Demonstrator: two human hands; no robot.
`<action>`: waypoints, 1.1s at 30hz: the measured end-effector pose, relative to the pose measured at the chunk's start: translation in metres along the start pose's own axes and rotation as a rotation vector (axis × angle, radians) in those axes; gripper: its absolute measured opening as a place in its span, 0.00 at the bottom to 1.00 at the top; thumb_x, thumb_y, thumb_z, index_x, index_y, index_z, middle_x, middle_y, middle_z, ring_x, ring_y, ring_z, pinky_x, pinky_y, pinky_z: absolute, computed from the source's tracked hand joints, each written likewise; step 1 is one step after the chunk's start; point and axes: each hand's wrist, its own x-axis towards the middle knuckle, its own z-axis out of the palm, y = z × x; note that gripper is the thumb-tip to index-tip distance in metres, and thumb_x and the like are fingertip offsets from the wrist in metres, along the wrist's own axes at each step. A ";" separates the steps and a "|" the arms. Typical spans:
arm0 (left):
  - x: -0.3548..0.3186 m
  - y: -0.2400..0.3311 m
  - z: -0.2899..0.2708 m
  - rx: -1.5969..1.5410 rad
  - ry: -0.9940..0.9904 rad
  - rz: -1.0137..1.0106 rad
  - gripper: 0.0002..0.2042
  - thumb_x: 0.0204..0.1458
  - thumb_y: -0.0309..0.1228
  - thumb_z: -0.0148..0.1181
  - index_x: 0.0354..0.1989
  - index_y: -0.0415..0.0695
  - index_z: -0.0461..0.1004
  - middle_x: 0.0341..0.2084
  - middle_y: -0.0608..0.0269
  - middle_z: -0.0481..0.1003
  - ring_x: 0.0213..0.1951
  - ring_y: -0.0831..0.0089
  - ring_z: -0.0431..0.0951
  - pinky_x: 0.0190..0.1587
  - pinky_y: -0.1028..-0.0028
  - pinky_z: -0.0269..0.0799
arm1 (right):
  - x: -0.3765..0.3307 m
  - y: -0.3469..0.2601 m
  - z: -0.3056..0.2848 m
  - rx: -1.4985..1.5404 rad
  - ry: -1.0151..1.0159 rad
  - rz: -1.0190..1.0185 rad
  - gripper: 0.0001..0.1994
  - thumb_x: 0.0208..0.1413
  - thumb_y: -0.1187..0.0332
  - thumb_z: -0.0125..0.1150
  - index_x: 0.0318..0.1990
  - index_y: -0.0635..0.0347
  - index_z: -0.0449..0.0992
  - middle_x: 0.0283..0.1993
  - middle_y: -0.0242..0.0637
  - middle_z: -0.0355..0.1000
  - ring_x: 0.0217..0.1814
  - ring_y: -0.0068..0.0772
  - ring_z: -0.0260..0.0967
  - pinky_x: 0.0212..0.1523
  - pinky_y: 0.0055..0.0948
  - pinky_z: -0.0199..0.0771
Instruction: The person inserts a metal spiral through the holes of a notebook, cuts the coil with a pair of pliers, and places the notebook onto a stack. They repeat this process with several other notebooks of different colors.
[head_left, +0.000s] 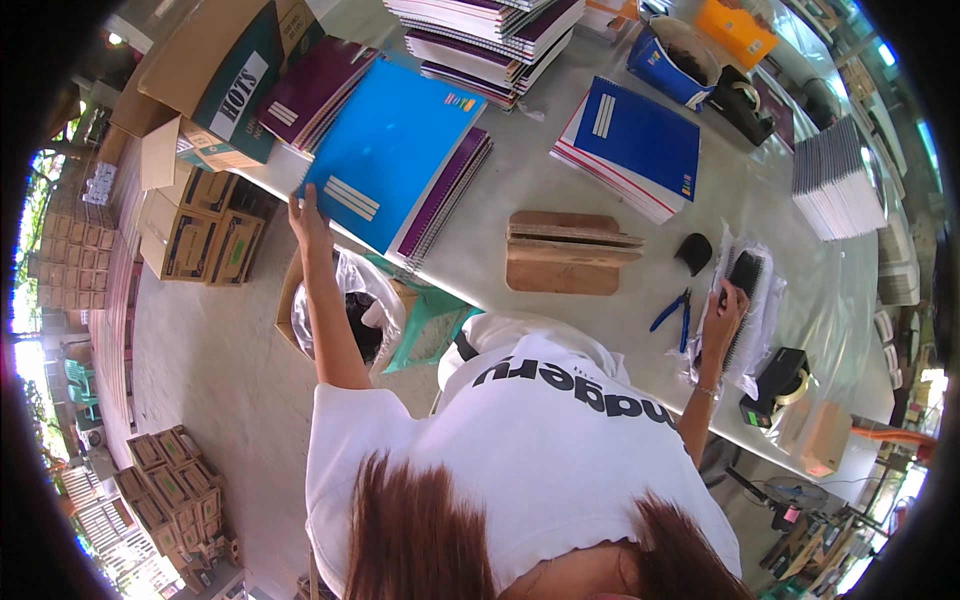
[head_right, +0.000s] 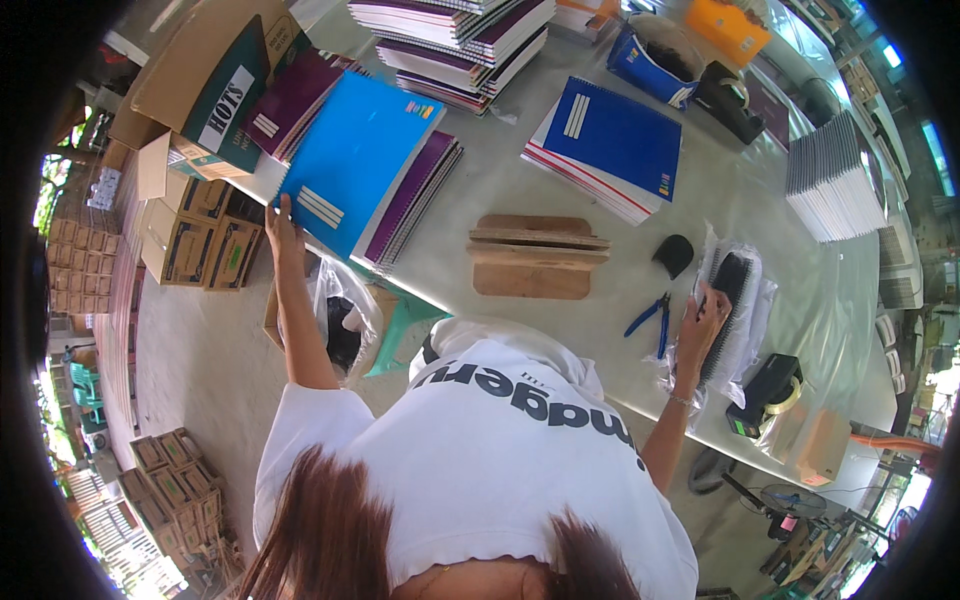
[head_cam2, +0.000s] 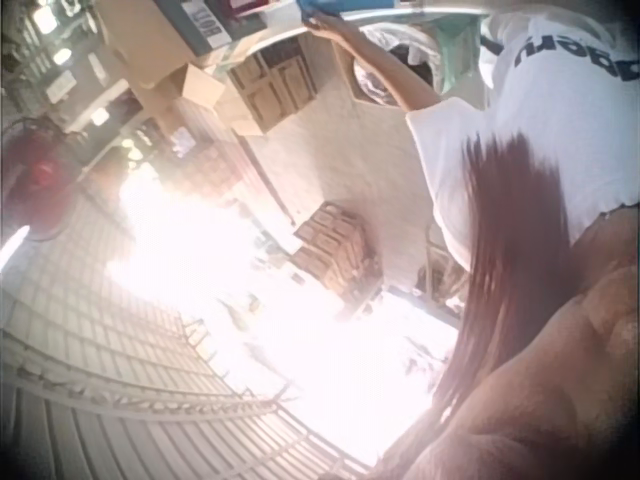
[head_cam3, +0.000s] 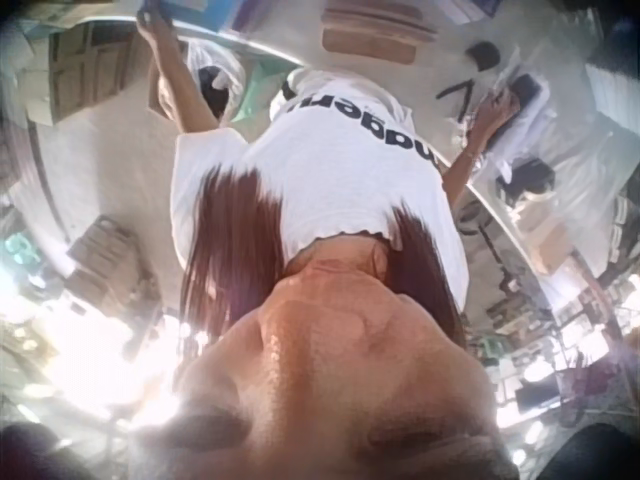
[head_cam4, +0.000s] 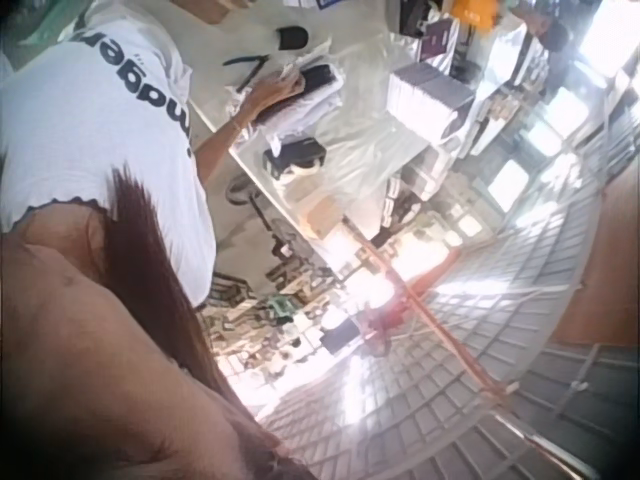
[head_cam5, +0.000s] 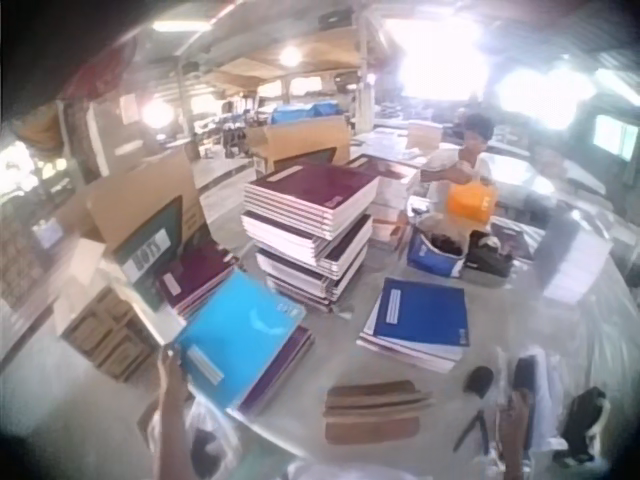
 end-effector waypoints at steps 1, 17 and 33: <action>0.006 -0.014 -0.008 0.035 0.006 -0.009 0.11 0.60 0.30 0.57 0.49 0.42 0.70 0.34 0.64 0.76 0.33 0.74 0.77 0.31 0.75 0.75 | 0.010 0.002 0.000 0.003 0.015 -0.021 0.17 0.55 0.74 0.60 0.53 0.57 0.73 0.53 0.47 0.63 0.58 0.49 0.61 0.55 0.39 0.64; 0.003 -0.033 -0.020 0.742 0.020 0.119 0.24 0.56 0.45 0.61 0.49 0.34 0.73 0.33 0.50 0.75 0.28 0.66 0.76 0.24 0.69 0.75 | 0.151 -0.048 0.095 0.270 -0.195 -0.194 0.15 0.56 0.68 0.61 0.52 0.54 0.75 0.52 0.47 0.69 0.56 0.43 0.66 0.49 0.33 0.73; -0.128 0.007 0.070 0.744 -0.133 0.495 0.18 0.57 0.29 0.61 0.56 0.55 0.71 0.46 0.60 0.68 0.44 0.67 0.68 0.41 0.70 0.74 | 0.214 -0.025 0.136 0.292 -0.578 0.317 0.19 0.47 0.59 0.74 0.20 0.58 0.70 0.18 0.30 0.65 0.21 0.26 0.64 0.21 0.29 0.64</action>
